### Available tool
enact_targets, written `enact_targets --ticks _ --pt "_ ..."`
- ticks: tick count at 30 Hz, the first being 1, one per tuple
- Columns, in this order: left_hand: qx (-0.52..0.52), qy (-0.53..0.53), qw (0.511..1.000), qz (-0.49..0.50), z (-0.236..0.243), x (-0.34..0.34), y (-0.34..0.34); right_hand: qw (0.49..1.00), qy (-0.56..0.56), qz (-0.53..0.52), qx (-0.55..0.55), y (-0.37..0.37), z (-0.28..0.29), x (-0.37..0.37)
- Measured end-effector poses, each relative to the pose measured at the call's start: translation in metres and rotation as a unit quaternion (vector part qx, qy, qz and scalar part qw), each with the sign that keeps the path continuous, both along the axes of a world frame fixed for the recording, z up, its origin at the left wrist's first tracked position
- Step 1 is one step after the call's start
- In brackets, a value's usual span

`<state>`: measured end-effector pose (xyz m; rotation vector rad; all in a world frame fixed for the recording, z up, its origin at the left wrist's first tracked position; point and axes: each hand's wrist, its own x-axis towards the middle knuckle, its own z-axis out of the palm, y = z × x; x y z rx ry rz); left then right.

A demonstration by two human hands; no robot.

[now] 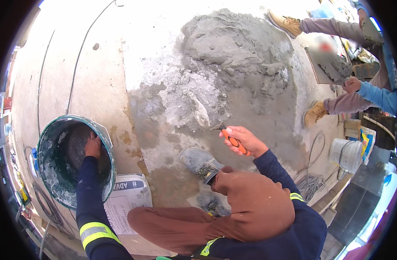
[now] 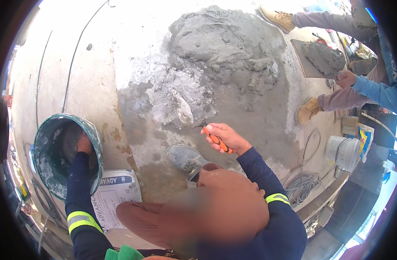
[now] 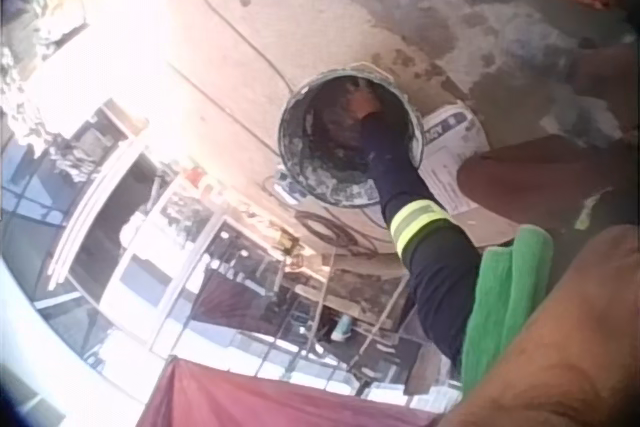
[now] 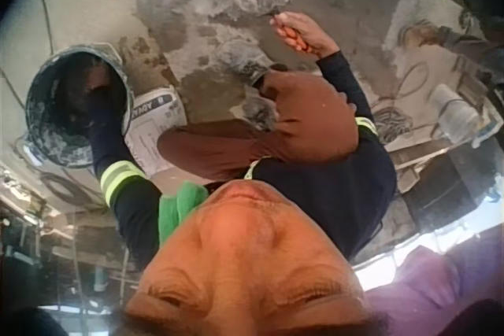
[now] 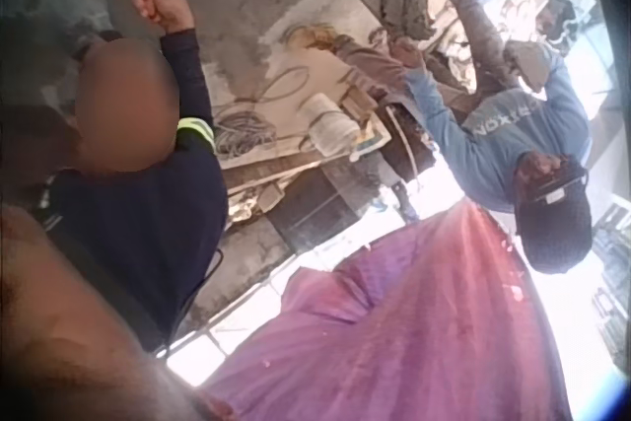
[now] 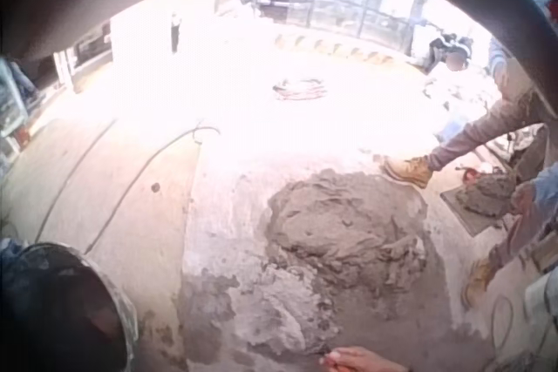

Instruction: The person squats on a concrete floor and uses a trowel to spread and smooth a pile of wet cement. They repeatedly dip a blue sponge into a bucket of water and wipe the trowel and the edges of the patch.

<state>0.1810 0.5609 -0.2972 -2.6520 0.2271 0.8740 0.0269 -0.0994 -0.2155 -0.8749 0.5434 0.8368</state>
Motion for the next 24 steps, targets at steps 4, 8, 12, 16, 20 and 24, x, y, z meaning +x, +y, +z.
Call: enact_targets --ticks 4,8,12,16,20,24 --pt "-0.040 -0.020 0.999 0.024 -0.018 0.001 0.047 1.000 -0.001 -0.007 0.007 -0.005 -0.002 -0.006" --pt "-0.057 0.015 0.996 0.062 -0.015 0.013 0.009 0.998 -0.001 0.006 -0.066 -0.021 0.003 -0.017" --pt "-0.115 0.027 0.987 0.109 -0.007 0.018 0.036 0.950 -0.124 0.114 -0.263 -0.018 0.025 -0.006" --pt "-0.015 -0.011 1.000 -0.006 -0.021 0.004 0.038 0.836 -0.224 0.217 -0.452 -0.004 0.044 0.010" --pt "-0.025 -0.037 0.999 -0.029 -0.046 -0.004 0.029 0.682 -0.291 0.257 -0.620 0.019 -0.007 -0.006" --pt "-0.015 -0.042 0.999 -0.006 -0.042 0.001 0.030 0.672 -0.289 0.284 -0.620 0.033 -0.031 0.020"
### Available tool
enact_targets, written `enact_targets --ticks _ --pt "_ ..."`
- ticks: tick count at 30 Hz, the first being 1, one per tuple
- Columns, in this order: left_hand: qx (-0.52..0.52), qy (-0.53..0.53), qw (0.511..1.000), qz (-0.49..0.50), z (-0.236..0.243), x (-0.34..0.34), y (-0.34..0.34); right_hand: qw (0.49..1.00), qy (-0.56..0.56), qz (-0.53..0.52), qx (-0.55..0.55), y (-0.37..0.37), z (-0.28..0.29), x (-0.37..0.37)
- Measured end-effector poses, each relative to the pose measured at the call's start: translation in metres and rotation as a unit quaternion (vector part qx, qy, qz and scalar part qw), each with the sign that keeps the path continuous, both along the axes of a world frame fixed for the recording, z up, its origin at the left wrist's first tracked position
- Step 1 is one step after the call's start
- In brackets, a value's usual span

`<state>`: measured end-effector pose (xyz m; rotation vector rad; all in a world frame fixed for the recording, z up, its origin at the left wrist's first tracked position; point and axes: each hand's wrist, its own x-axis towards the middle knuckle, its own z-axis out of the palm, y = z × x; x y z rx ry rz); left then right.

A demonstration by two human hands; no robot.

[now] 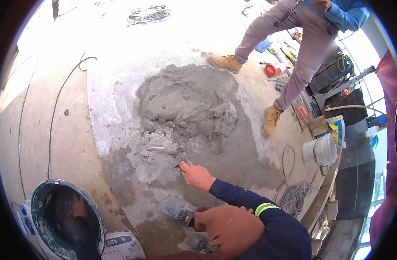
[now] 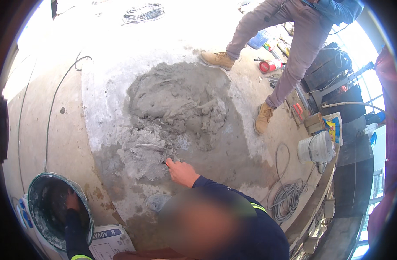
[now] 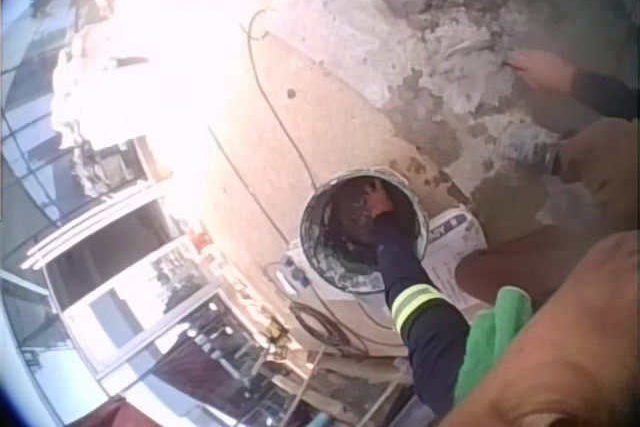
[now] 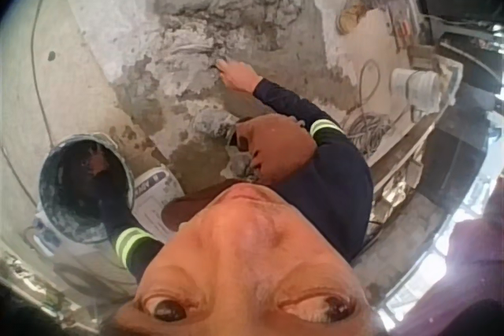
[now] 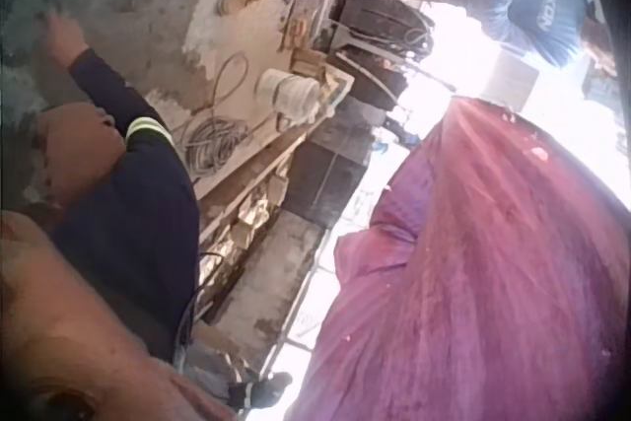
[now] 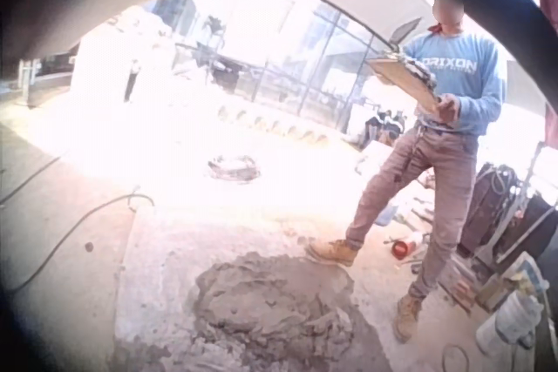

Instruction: The person squats on a concrete floor and uses a trowel to spread and smooth a pile of wet cement. They repeatedly dip a blue sponge into a bucket of water and wipe the trowel and the edges of the patch.

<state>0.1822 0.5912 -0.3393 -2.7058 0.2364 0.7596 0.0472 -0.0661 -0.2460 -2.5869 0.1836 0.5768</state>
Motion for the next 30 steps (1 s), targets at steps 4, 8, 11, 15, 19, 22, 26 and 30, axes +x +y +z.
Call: enact_targets --ticks 4,8,11,15,19,22,26,30 --pt "-0.017 0.060 0.997 0.043 0.056 0.002 -0.058 0.999 -0.010 -0.008 0.047 -0.022 0.007 0.005" --pt "-0.101 0.086 0.986 0.100 0.114 0.004 -0.051 0.997 -0.036 -0.046 0.056 -0.019 0.043 -0.005" --pt "-0.025 0.048 0.998 -0.041 0.069 -0.001 -0.024 0.994 -0.060 -0.072 0.054 -0.025 0.042 -0.017" --pt "-0.015 0.116 0.993 -0.016 0.004 -0.008 -0.037 0.996 -0.005 -0.072 0.049 -0.037 0.031 -0.027" --pt "0.053 0.078 0.994 -0.046 -0.039 -0.008 0.062 0.993 -0.042 -0.056 0.091 -0.022 0.021 -0.005" --pt "0.029 0.100 0.991 -0.079 -0.050 -0.016 0.031 0.995 -0.012 -0.066 0.072 -0.032 0.024 -0.013" --pt "-0.011 0.043 0.992 -0.116 -0.014 -0.029 0.009 0.995 -0.012 -0.058 0.079 -0.035 0.025 -0.013" --pt "-0.052 0.024 0.996 -0.072 0.066 -0.022 -0.046 0.995 0.004 -0.056 0.085 -0.040 0.038 -0.006"
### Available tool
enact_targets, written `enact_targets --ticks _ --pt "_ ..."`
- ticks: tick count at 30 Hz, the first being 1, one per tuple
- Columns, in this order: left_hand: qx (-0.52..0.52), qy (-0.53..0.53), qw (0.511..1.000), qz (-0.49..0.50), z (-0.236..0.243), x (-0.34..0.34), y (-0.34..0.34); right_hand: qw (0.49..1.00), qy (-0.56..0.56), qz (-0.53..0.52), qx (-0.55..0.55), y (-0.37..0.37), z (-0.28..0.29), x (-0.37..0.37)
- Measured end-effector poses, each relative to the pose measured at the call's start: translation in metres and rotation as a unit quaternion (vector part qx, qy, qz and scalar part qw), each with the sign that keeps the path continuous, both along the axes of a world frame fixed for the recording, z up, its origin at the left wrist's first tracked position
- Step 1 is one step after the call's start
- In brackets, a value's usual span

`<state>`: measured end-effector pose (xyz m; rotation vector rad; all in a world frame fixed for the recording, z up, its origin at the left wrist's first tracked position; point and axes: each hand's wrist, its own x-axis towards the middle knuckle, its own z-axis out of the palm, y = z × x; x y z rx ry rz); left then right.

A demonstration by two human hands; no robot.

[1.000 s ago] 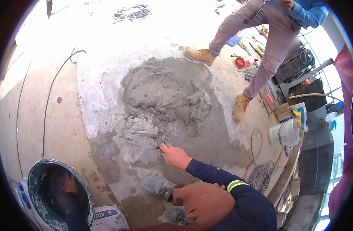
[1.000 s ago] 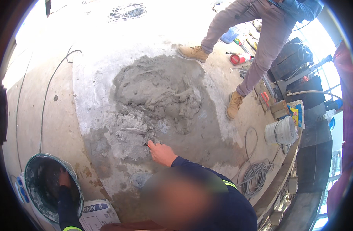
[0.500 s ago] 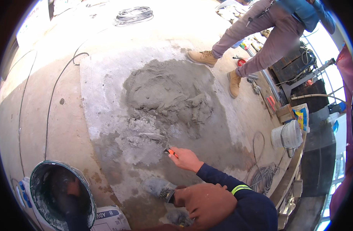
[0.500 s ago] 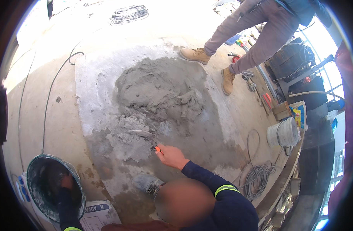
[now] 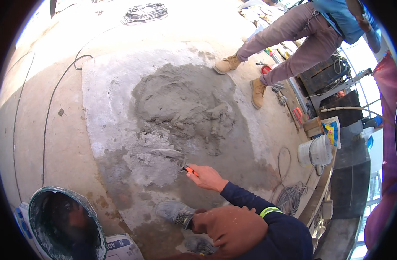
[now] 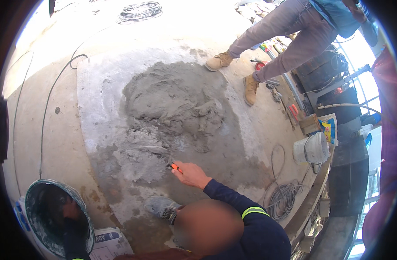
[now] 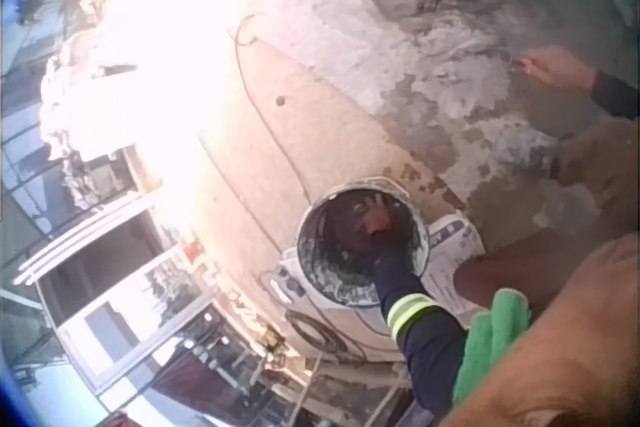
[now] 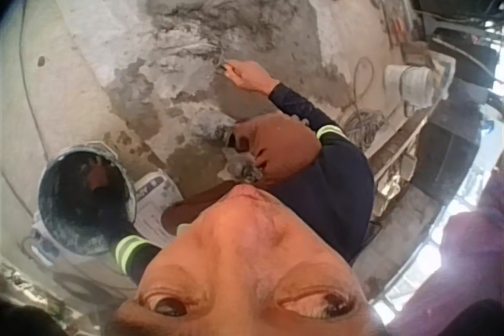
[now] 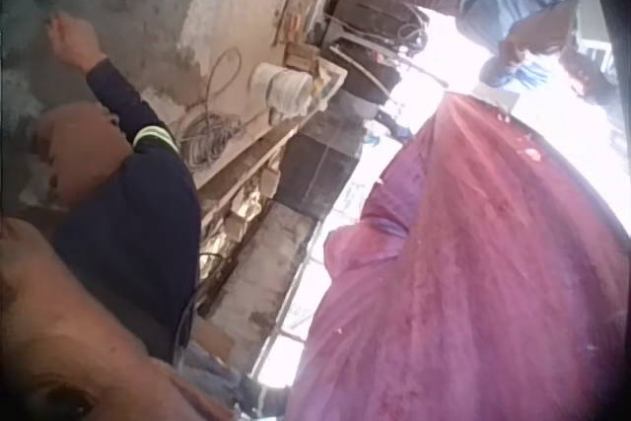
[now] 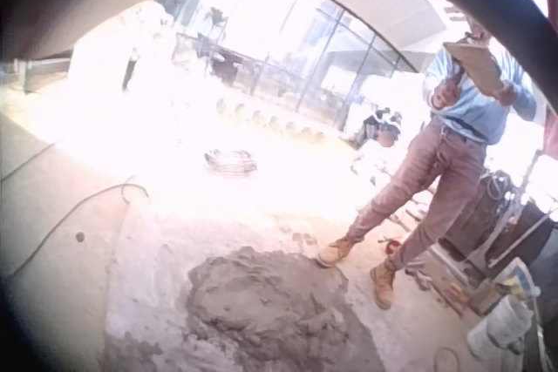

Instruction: The person squats on a concrete floor and uses a trowel to spread and smooth a pile of wet cement. They repeatedly dip a blue sponge into a bucket of water and wipe the trowel and the edges of the patch.

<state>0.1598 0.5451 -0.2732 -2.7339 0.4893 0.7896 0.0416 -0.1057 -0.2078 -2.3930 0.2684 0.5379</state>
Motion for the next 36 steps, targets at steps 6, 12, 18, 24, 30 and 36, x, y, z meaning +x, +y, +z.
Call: enact_targets --ticks 6,12,18,24,30,36 --pt "-0.012 0.032 0.999 0.006 0.011 0.005 0.015 1.000 -0.015 0.005 0.001 -0.001 -0.011 -0.003" --pt "-0.008 0.006 0.998 -0.068 0.001 -0.010 0.010 0.999 -0.033 0.010 -0.003 -0.006 -0.011 -0.006" --pt "-0.030 -0.051 0.995 -0.084 -0.074 -0.015 0.091 0.998 -0.058 0.023 0.005 0.003 -0.018 0.000" --pt "0.085 0.012 0.993 -0.080 -0.066 -0.009 0.050 1.000 -0.024 0.015 -0.007 -0.004 -0.008 -0.006" --pt "0.128 0.123 0.983 0.050 -0.025 0.013 0.008 1.000 -0.005 0.013 -0.007 -0.006 -0.008 -0.009" --pt "0.020 -0.018 1.000 -0.006 -0.010 0.012 0.019 0.999 -0.023 0.022 -0.015 -0.005 -0.013 -0.008"
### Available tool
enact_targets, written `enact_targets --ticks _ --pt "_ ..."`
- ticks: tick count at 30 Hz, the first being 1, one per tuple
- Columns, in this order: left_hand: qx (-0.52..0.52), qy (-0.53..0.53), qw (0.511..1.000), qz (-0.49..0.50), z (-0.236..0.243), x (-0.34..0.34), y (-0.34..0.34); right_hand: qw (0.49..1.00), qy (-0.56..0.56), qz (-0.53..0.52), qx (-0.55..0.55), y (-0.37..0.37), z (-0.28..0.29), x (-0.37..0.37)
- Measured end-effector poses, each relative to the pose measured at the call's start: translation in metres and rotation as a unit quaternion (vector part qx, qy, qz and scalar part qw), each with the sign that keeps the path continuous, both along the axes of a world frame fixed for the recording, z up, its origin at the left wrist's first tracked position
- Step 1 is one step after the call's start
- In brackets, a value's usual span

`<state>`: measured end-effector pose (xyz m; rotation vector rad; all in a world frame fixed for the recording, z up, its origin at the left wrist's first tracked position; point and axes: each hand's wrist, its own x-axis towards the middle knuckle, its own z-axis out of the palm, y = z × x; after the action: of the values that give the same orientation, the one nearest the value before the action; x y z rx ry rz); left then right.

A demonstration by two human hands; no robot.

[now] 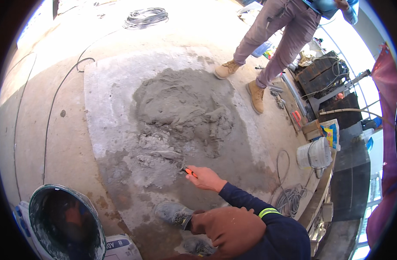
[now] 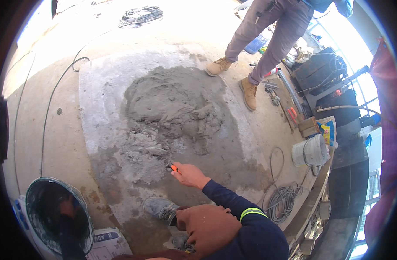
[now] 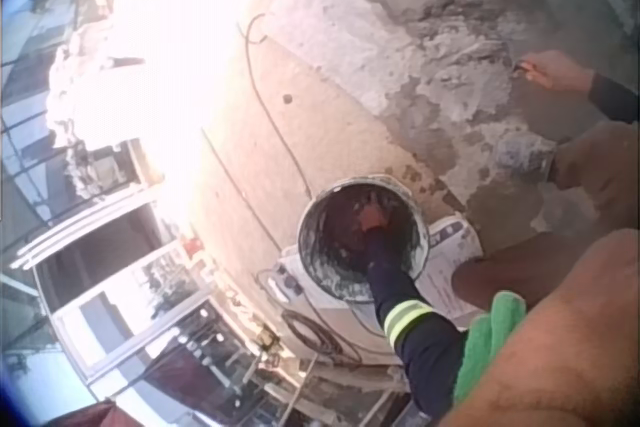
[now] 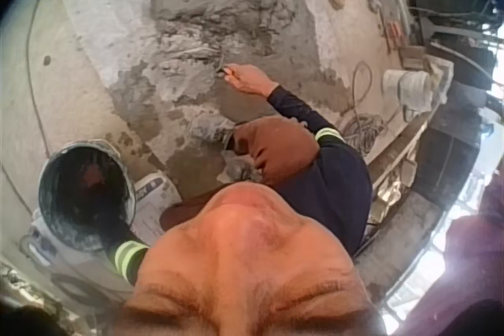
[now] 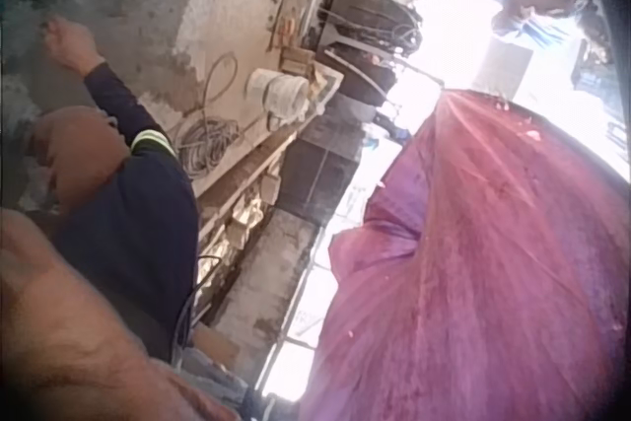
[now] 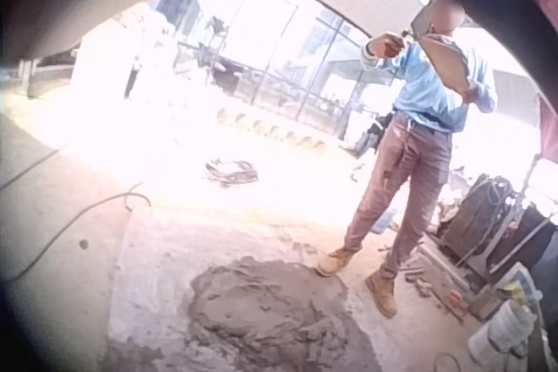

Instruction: The person squats on a concrete floor and uses a trowel to spread and smooth a pile of wet cement. They repeatedly dip a blue sponge into a bucket of water and wipe the trowel and the edges of the patch.

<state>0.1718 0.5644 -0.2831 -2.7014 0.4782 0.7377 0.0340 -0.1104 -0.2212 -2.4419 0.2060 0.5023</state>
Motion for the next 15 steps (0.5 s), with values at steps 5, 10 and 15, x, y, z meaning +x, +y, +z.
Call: enact_targets --ticks 5,10,15 --pt "0.000 0.123 0.986 0.111 0.031 0.020 -0.024 0.998 0.037 -0.034 -0.029 0.003 0.019 -0.002" --pt "-0.022 0.111 0.989 0.093 0.053 0.024 -0.007 0.998 -0.020 -0.029 -0.057 0.001 0.045 -0.009" --pt "-0.061 0.138 0.982 0.109 0.120 0.028 -0.042 0.995 -0.005 -0.066 -0.081 -0.008 0.057 -0.021"
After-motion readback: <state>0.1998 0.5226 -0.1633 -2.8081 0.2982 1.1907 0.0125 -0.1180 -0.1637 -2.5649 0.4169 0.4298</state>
